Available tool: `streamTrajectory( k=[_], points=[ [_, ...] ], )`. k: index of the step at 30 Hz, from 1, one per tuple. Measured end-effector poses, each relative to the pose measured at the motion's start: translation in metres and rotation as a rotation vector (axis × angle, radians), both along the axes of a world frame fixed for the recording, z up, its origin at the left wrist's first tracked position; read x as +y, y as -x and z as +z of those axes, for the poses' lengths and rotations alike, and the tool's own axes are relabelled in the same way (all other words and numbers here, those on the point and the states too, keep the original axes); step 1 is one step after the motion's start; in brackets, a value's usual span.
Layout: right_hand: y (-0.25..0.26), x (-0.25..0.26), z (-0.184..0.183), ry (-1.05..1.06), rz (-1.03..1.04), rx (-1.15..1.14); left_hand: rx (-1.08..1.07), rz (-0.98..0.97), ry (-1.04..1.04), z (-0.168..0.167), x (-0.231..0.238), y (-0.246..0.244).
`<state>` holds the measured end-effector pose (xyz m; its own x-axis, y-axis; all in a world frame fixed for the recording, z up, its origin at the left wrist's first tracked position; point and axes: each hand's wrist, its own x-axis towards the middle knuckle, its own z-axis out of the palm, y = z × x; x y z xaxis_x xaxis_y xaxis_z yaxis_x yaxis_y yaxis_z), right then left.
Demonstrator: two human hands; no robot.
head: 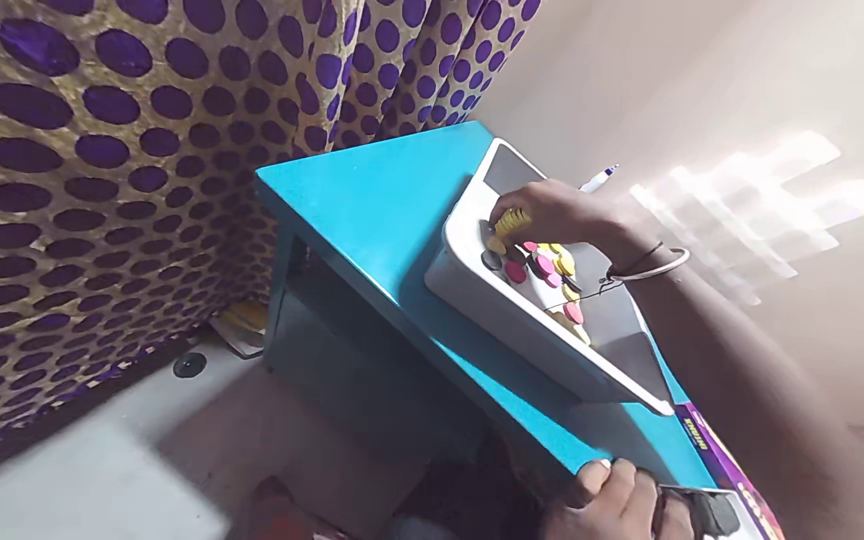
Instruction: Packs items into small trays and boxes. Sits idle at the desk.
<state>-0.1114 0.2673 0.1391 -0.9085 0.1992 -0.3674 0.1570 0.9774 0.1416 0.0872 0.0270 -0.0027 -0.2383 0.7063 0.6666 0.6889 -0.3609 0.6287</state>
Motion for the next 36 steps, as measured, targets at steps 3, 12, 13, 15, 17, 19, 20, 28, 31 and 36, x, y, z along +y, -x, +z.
streamTrajectory(
  k=[3,12,13,15,17,19,20,28,31,36],
  points=[
    [-0.004,0.002,0.003,0.000,-0.023,0.111,-0.004,-0.003,-0.004,-0.001,0.001,0.001],
    [-0.131,-0.081,0.075,0.008,-0.164,0.439,-0.002,0.071,-0.071,-0.005,0.000,0.003],
    [-0.155,-0.099,0.079,-0.017,-0.206,0.432,-0.002,0.062,-0.052,-0.004,-0.002,0.002],
    [-0.208,-0.125,0.076,-0.083,-0.263,0.406,0.024,0.080,-0.015,-0.004,-0.004,0.001],
    [-0.254,-0.149,0.065,-0.114,-0.284,0.356,0.040,0.124,-0.048,-0.009,0.000,-0.003],
    [-0.286,-0.166,0.050,-0.107,-0.318,0.285,0.029,0.163,-0.099,-0.013,0.004,-0.006],
    [-0.299,-0.168,0.040,-0.110,-0.323,0.261,0.013,0.185,-0.129,-0.016,0.006,-0.008],
    [-0.341,-0.162,0.004,0.028,-0.356,0.172,0.024,0.282,-0.230,-0.027,0.014,-0.009],
    [-0.340,-0.161,0.006,0.070,-0.356,0.182,0.028,0.285,-0.227,-0.027,0.014,-0.007],
    [-0.338,-0.159,0.010,0.111,-0.361,0.157,0.026,0.287,-0.238,-0.027,0.016,-0.008]
  ],
)
